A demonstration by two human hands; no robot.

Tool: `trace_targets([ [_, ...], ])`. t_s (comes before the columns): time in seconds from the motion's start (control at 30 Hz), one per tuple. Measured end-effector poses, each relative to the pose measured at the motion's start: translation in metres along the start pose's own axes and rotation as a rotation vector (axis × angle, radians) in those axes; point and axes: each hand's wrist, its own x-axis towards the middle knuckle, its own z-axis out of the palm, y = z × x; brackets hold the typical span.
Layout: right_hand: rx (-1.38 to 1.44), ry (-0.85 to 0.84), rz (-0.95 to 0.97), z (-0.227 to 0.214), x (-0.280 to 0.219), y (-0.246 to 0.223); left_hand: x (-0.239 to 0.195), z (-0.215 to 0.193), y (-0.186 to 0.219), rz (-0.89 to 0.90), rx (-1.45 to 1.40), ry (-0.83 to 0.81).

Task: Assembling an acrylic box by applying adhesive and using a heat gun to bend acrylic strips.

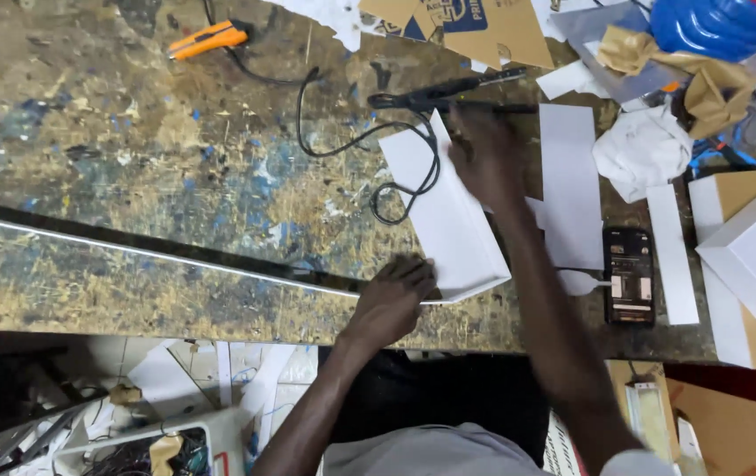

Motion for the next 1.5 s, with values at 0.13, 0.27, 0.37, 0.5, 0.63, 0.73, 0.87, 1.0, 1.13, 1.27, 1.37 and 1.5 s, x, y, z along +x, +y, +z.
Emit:
trace_targets([
  [0.13, -0.077, -0.361, 0.457, -0.057, -0.091, -0.056, 0.005, 0.024, 0.001, 0.023, 0.066, 0.057],
  [0.27, -0.088, -0.511, 0.447, -0.1, -0.143, -0.073, -0.005, 0.014, 0.018, 0.063, 0.033, 0.051],
  [0.37, 0.04, -0.608, 0.57, -0.117, -0.174, -0.07, -0.022, -0.003, 0.036, 0.081, -0.023, -0.044],
  [0.5, 0.079, -0.654, 0.541, -0.147, -0.19, -0.08, -0.038, 0.003, 0.049, 0.115, -0.048, -0.114],
  [0.63, 0.248, -0.568, 0.406, -0.118, -0.16, -0.08, -0.026, 0.064, 0.034, 0.168, 0.182, -0.01],
  [0.73, 0.19, -0.395, 0.219, -0.073, -0.153, -0.057, -0.012, 0.082, 0.01, 0.093, 0.21, 0.032],
  [0.87, 0.357, -0.194, 0.09, -0.101, -0.144, -0.064, -0.012, 0.067, -0.013, 0.051, 0.281, 0.236],
  [1.0, 0.499, -0.19, 0.215, -0.137, -0.181, -0.081, -0.009, 0.063, -0.017, 0.041, 0.258, 0.362],
  [1.13, 0.553, -0.162, 0.287, -0.14, -0.22, -0.081, -0.002, 0.07, 0.002, 0.089, 0.179, 0.351],
  [1.27, 0.42, -0.115, 0.135, -0.123, -0.238, -0.065, 0.014, 0.085, 0.021, 0.155, 0.184, 0.402],
  [1.37, 0.442, -0.086, 0.102, -0.112, -0.247, -0.062, 0.025, 0.108, 0.011, 0.185, 0.162, 0.383],
  [1.5, 0.476, -0.082, 0.061, -0.105, -0.25, -0.053, 0.036, 0.093, 0.015, 0.169, 0.17, 0.358],
])
